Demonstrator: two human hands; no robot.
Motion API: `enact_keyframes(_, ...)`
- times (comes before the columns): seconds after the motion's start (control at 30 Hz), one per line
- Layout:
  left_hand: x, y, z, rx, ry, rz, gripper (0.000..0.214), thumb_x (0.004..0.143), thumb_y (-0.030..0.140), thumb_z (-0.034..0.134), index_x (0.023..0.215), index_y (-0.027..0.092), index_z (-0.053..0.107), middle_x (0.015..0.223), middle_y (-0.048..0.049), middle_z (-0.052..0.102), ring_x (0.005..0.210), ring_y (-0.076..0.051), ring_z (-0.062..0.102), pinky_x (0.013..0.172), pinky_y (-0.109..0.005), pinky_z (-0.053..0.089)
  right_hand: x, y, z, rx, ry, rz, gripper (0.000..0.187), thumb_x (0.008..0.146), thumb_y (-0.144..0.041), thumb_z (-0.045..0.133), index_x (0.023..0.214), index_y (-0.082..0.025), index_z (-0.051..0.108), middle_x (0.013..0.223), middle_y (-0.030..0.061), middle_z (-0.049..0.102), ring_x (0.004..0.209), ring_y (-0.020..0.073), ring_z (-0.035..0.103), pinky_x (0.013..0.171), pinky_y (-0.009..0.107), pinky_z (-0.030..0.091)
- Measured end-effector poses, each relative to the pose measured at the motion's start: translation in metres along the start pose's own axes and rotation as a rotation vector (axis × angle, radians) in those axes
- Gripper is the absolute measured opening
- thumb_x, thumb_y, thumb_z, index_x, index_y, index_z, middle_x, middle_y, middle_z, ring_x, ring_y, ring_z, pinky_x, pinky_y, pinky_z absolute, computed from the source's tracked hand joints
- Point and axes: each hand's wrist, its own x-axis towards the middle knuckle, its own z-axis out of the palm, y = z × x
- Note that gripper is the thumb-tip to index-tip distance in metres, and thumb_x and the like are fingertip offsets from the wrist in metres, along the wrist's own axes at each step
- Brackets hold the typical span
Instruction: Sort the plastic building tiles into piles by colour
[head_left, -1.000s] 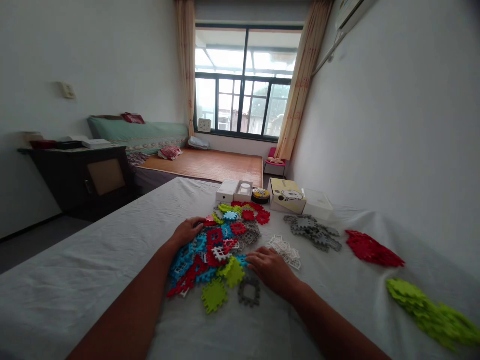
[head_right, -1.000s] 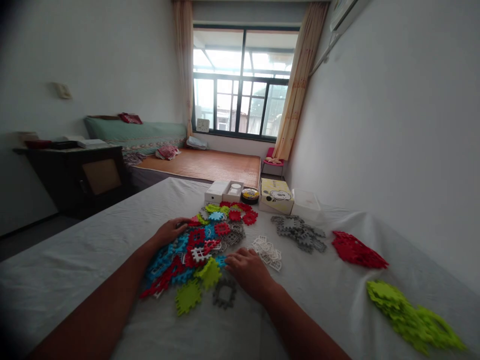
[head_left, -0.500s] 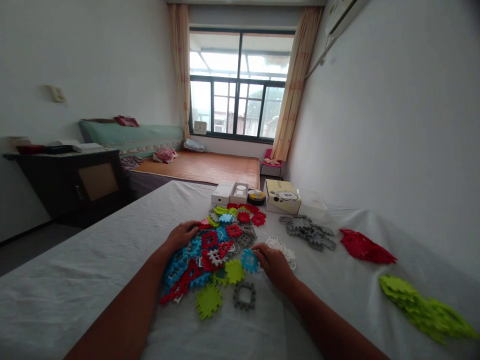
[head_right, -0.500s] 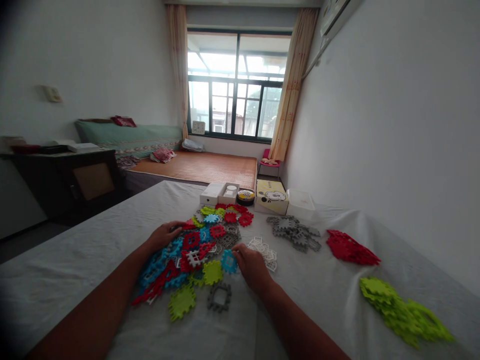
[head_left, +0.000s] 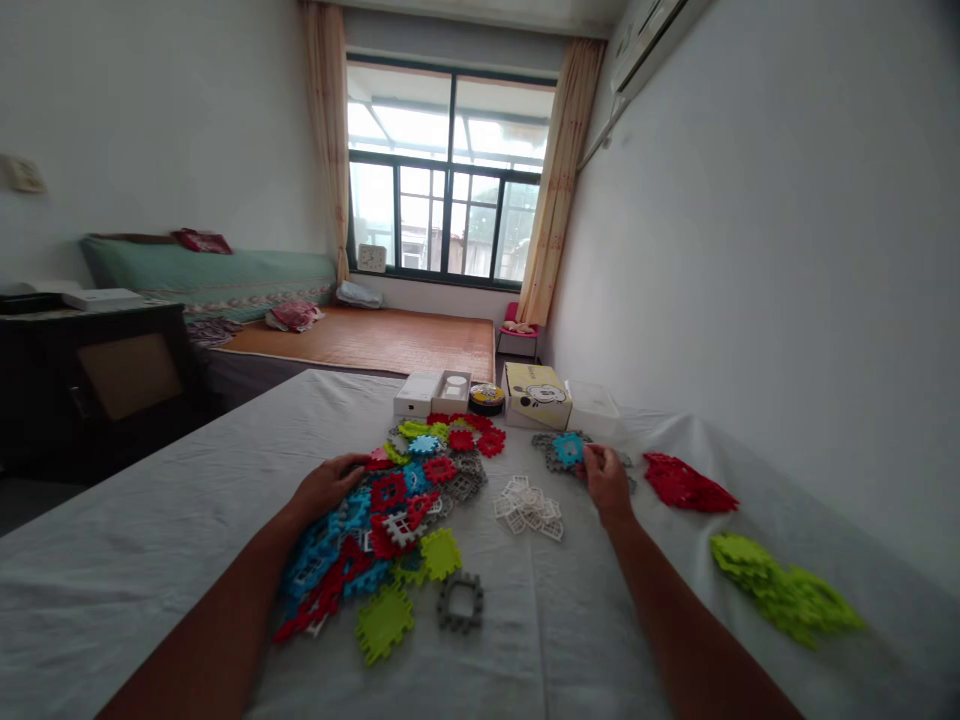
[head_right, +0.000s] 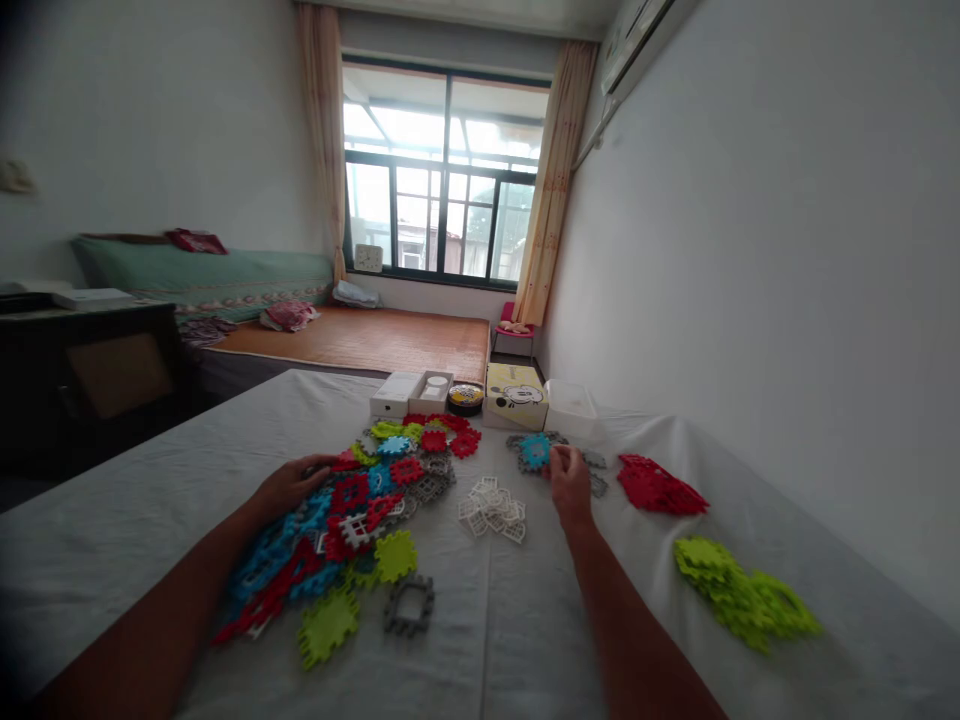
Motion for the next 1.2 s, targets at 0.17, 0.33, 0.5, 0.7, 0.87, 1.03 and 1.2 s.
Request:
enact_keyframes(0.17,0.004,-0.005,0.001,-0.007,0.005,0.027,0.05,0.076,0.052,0.044,0.112,0.024,0.065,0.11,-0.0012,0.07,0.105,-0.024,0.062,0.091,-0.03,0.047,0.032,0.034,-0.043,-0.027,0.198,0.063,0.053,0.069,-0.063,0.053,0.094,-0.016,0.059,0.08,0.0114,0.069,0.063,0.0208,0.065,0.055,0.03,0.052)
enact_keyframes(0.33,-0.001,-0.001,0.0,0.019,0.015,0.047,0.05,0.077,0.05,0.043,0.111,0.023,0.066,0.11,-0.0019,0.07,0.104,-0.024,0.063,0.09,-0.028,0.047,0.03,0.041,-0.036,-0.013,0.173,0.065,0.05,0.066,-0.057,0.058,0.092,-0.014,0.062,0.082,0.0108,0.069,0.064,0.0199,0.063,0.053,0.029,0.051)
enact_keyframes(0.5,-0.002,-0.001,0.001,0.021,0.047,0.061,0.049,0.076,0.049,0.045,0.11,0.022,0.067,0.111,-0.0033,0.07,0.101,-0.024,0.064,0.088,-0.028,0.048,0.026,0.038,-0.029,-0.023,0.126,0.089,0.049,0.066,-0.056,0.059,0.094,-0.015,0.06,0.083,0.0109,0.068,0.064,0.0202,0.063,0.052,0.029,0.051)
enact_keyframes(0.7,0.001,-0.006,0.003,0.019,0.055,0.072,0.046,0.077,0.046,0.045,0.11,0.023,0.067,0.112,-0.0023,0.069,0.102,-0.023,0.063,0.088,-0.028,0.048,0.022,0.034,-0.036,-0.077,0.011,0.169,0.037,0.064,-0.048,0.058,0.084,-0.017,0.06,0.076,0.0074,0.065,0.06,0.0182,0.059,0.051,0.029,0.049)
enact_keyframes(0.87,-0.001,-0.004,0.003,0.039,0.039,0.065,0.046,0.078,0.045,0.045,0.112,0.023,0.066,0.113,-0.0019,0.069,0.104,-0.022,0.063,0.088,-0.027,0.047,0.011,0.016,-0.057,-0.111,-0.183,0.247,0.031,0.064,-0.044,0.062,0.082,-0.018,0.061,0.072,0.0031,0.064,0.061,0.0158,0.059,0.053,0.027,0.048)
enact_keyframes(1.03,0.0,-0.006,0.004,0.043,0.047,0.048,0.045,0.078,0.045,0.045,0.111,0.023,0.066,0.111,-0.0014,0.07,0.102,-0.022,0.063,0.087,-0.026,0.047,-0.009,-0.005,-0.103,-0.263,-0.621,0.277,0.034,0.071,-0.051,0.06,0.087,-0.021,0.061,0.075,-0.0011,0.061,0.067,0.0113,0.057,0.058,0.021,0.045)
enact_keyframes(1.2,0.0,-0.006,0.007,0.015,0.071,0.07,0.042,0.078,0.04,0.047,0.11,0.023,0.067,0.111,-0.0018,0.07,0.103,-0.021,0.063,0.089,-0.026,0.046,-0.011,0.003,-0.129,-0.574,-0.82,0.186,0.035,0.074,-0.054,0.055,0.081,-0.02,0.062,0.068,0.0015,0.06,0.063,0.0161,0.057,0.053,0.025,0.042)
